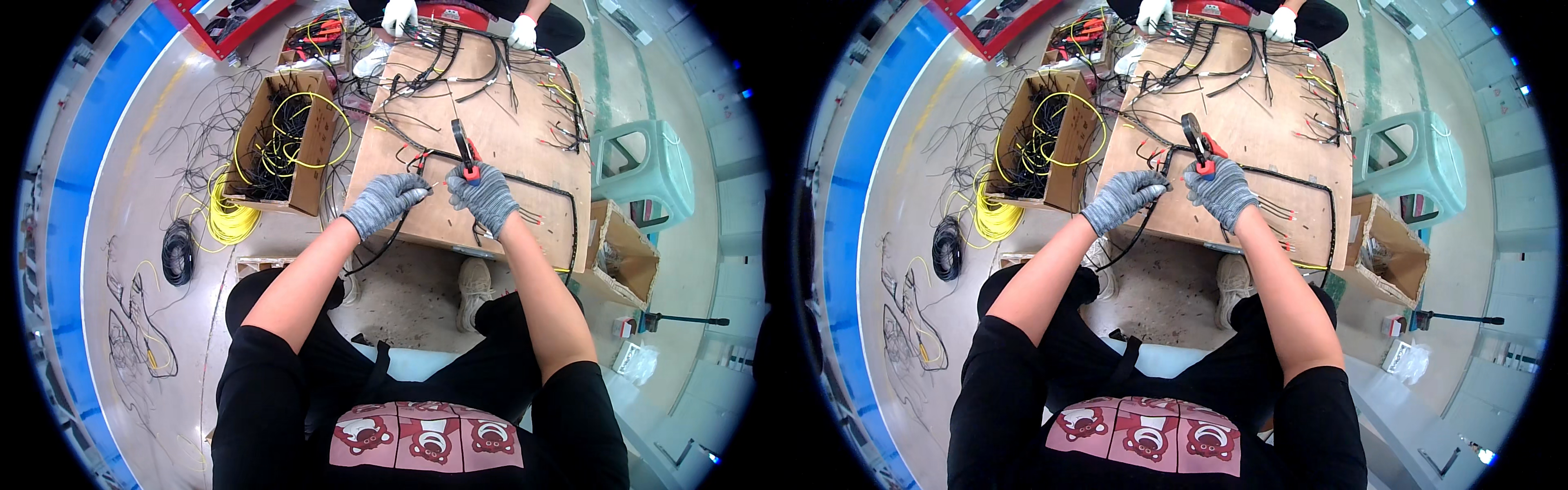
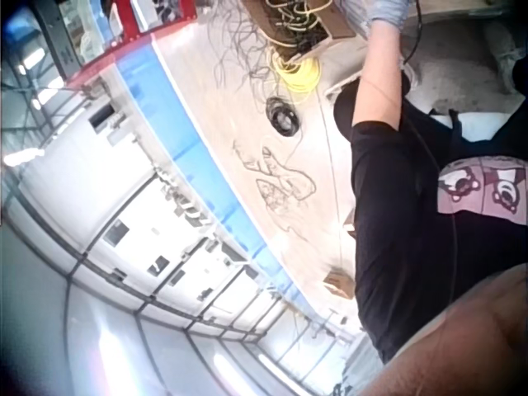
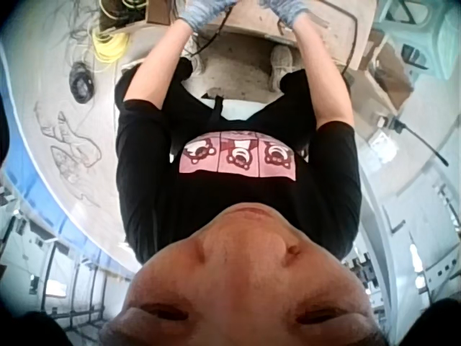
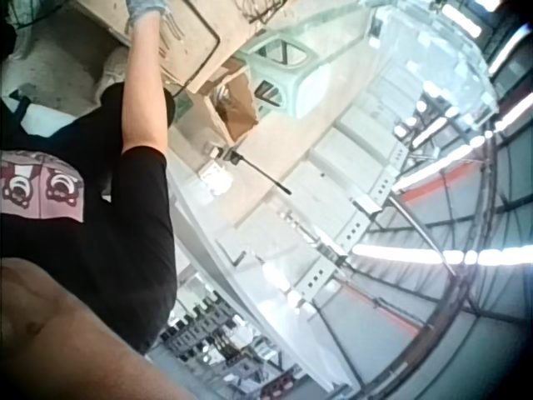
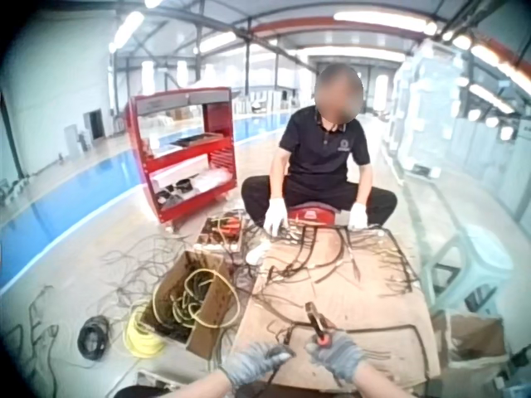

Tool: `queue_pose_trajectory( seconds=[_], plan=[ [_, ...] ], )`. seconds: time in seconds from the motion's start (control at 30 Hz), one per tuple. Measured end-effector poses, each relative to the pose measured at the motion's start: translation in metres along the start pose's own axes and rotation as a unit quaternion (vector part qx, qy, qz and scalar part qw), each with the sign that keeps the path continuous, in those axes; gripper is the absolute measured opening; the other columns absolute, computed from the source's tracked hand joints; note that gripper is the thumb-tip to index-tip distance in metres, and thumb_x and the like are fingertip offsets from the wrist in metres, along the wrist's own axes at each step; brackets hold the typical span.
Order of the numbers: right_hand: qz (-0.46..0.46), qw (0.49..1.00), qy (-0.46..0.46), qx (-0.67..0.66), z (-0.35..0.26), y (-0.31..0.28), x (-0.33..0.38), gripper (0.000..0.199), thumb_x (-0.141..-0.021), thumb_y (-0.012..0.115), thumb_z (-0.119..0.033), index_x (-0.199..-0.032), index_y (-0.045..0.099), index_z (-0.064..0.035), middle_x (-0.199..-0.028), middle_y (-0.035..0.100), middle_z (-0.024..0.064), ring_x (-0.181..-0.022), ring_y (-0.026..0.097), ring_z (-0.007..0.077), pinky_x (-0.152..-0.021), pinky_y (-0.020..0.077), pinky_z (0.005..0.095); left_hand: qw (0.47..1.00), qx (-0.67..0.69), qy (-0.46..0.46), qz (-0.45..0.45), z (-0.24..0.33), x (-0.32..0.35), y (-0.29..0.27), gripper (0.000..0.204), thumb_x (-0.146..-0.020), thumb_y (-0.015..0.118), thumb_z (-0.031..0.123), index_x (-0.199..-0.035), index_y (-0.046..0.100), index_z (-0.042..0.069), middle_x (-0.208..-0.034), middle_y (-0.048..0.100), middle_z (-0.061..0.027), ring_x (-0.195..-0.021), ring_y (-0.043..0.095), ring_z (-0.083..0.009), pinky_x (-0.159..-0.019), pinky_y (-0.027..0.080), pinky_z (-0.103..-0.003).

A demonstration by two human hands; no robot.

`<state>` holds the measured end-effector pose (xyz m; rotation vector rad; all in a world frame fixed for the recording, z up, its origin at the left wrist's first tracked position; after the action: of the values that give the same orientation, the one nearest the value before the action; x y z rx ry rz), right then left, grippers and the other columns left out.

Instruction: The person strips insulation from multiple black wires using red-handled wire strippers and places the stripped ends on a cardboard work surface. A coworker across the table also strips wires. The person occasionally reaches for new wires from a nearby box.

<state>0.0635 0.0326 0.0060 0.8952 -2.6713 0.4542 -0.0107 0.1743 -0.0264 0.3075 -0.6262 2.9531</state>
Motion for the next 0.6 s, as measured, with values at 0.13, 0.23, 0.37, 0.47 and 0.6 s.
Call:
queue_pose_trajectory(
  seconds=[0.13,0.23,0.37,0.47,0.6],
  plan=[
    [-0.02,1.0,-0.006,0.019,0.007,-0.001,-0.004,0.015,-0.08,0.061,-0.015,-0.085,0.057,-0.0018,-0.072,0.061,0.006,-0.058,0.06,0.0129,-0.053,0.0504,0.0253,0.993,-0.098,0.063,0.033,0.022,0.003,-0.002,0.026,-0.087,0.054,0.026,-0.1,0.061,0.004,-0.077,0.062,-0.0136,-0.067,0.059,-0.0241,-0.066,0.047,-0.033],
    [-0.025,0.999,-0.017,0.039,0.004,0.0,-0.005,0.016,-0.08,0.062,-0.017,-0.085,0.057,-0.0016,-0.07,0.061,0.0063,-0.058,0.061,0.013,-0.053,0.0506,0.0256,0.99,-0.109,0.082,0.041,0.021,0.002,-0.001,0.025,-0.087,0.054,0.026,-0.098,0.061,0.005,-0.076,0.062,-0.013,-0.067,0.059,-0.0248,-0.066,0.047,-0.033],
    [-0.026,0.997,-0.008,0.077,0.004,0.001,-0.007,0.016,-0.081,0.061,-0.017,-0.084,0.058,-0.0015,-0.069,0.061,0.0065,-0.057,0.061,0.0131,-0.052,0.0505,0.0258,0.987,-0.13,0.089,0.04,0.019,0.002,0.0,0.025,-0.086,0.055,0.027,-0.098,0.061,0.005,-0.079,0.062,-0.0143,-0.071,0.059,-0.0285,-0.068,0.047,-0.035],
    [-0.033,0.997,-0.002,0.068,0.004,0.002,-0.005,0.014,-0.081,0.059,-0.015,-0.084,0.058,-0.0015,-0.068,0.06,0.0065,-0.057,0.06,0.0136,-0.051,0.05,0.0262,0.98,-0.171,0.089,0.052,0.025,0.004,-0.002,0.027,-0.085,0.055,0.03,-0.097,0.061,0.006,-0.085,0.062,-0.0158,-0.078,0.059,-0.0331,-0.071,0.047,-0.037],
    [-0.047,0.996,0.002,0.079,0.004,0.006,-0.004,0.014,-0.081,0.059,-0.016,-0.083,0.058,-0.0019,-0.067,0.06,0.0058,-0.055,0.059,0.0135,-0.051,0.0495,0.0265,0.977,-0.194,0.078,0.052,0.025,0.004,0.0,0.028,-0.085,0.054,0.032,-0.097,0.061,0.008,-0.088,0.062,-0.015,-0.082,0.058,-0.0332,-0.073,0.046,-0.04]
  ],
)
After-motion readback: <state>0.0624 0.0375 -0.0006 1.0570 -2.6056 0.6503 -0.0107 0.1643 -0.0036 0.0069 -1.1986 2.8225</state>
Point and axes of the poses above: each hand's wrist, its own x-axis away from the middle knuckle, its own y-axis out of the palm, z = x × y, the point moved 7 cm from there along -x, towards the middle knuckle
